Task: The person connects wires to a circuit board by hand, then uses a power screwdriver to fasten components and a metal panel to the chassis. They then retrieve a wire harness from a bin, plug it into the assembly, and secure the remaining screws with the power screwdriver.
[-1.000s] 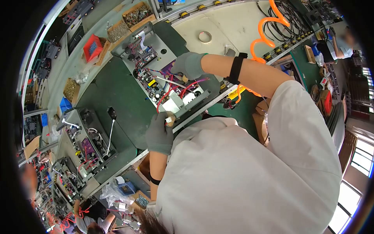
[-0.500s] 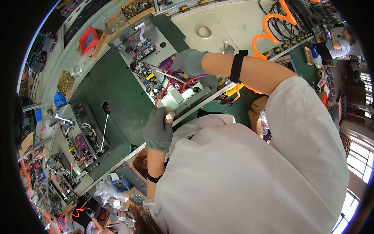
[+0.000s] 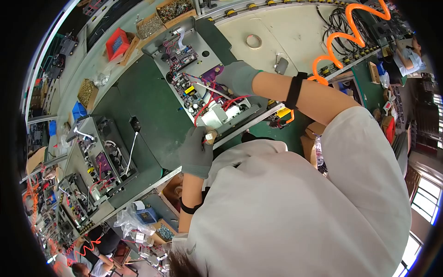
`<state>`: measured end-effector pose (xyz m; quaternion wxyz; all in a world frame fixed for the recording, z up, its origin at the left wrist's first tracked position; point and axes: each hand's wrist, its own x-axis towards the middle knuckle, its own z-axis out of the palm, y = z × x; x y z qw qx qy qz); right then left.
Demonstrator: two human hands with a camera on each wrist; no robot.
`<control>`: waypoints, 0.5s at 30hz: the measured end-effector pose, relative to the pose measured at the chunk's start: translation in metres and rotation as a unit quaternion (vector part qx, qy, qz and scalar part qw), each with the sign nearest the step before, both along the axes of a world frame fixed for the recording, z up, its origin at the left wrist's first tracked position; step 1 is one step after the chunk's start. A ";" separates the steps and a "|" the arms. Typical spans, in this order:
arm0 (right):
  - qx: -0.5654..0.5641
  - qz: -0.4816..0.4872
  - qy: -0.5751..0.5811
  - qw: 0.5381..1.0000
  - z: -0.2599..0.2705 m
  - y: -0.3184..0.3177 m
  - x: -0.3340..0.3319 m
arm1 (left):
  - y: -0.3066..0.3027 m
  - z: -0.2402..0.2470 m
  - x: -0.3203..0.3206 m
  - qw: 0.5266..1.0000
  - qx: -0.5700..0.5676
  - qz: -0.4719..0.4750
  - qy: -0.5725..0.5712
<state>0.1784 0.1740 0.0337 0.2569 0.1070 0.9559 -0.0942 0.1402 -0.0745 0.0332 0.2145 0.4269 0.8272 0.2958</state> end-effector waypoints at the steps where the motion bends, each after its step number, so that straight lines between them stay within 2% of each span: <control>1: -0.019 -0.032 0.020 0.999 0.000 0.001 0.004 | -0.003 -0.006 -0.001 1.000 -0.002 0.003 0.001; 2: -0.037 -0.059 0.008 0.998 0.004 0.002 0.007 | -0.005 -0.013 -0.003 0.989 0.066 0.060 -0.115; 3: -0.036 -0.055 0.010 0.998 0.008 0.002 0.012 | -0.006 -0.015 -0.007 0.957 0.134 0.116 -0.228; 4: -0.026 -0.056 0.084 0.995 0.011 0.001 0.017 | -0.007 -0.014 -0.009 0.942 0.193 0.141 -0.236; 5: -0.018 -0.056 0.158 0.986 0.015 -0.002 0.019 | -0.008 -0.011 -0.013 0.942 0.193 0.146 -0.234; 7: -0.002 -0.066 0.182 0.981 0.032 -0.020 0.017 | -0.012 -0.002 -0.018 0.906 0.223 0.199 -0.299; 9: -0.065 -0.038 0.328 0.942 0.046 -0.048 0.023 | -0.009 0.010 -0.019 0.919 0.219 0.181 -0.274; 11: -0.171 -0.023 0.358 0.918 0.051 -0.080 0.028 | -0.001 0.022 -0.012 0.918 0.222 0.177 -0.277; 12: -0.170 -0.022 0.360 0.917 0.048 -0.096 0.027 | 0.001 0.020 -0.012 0.926 0.203 0.142 -0.284; 13: -0.209 -0.052 0.409 0.887 0.042 -0.111 0.026 | 0.002 0.013 -0.012 0.946 0.184 0.107 -0.244; 14: -0.246 -0.082 0.455 0.852 0.036 -0.119 0.025 | 0.002 0.012 -0.010 0.948 0.152 0.098 -0.261; 15: -0.247 -0.081 0.456 0.851 0.031 -0.120 0.025 | 0.005 0.017 -0.008 0.949 0.120 0.090 -0.277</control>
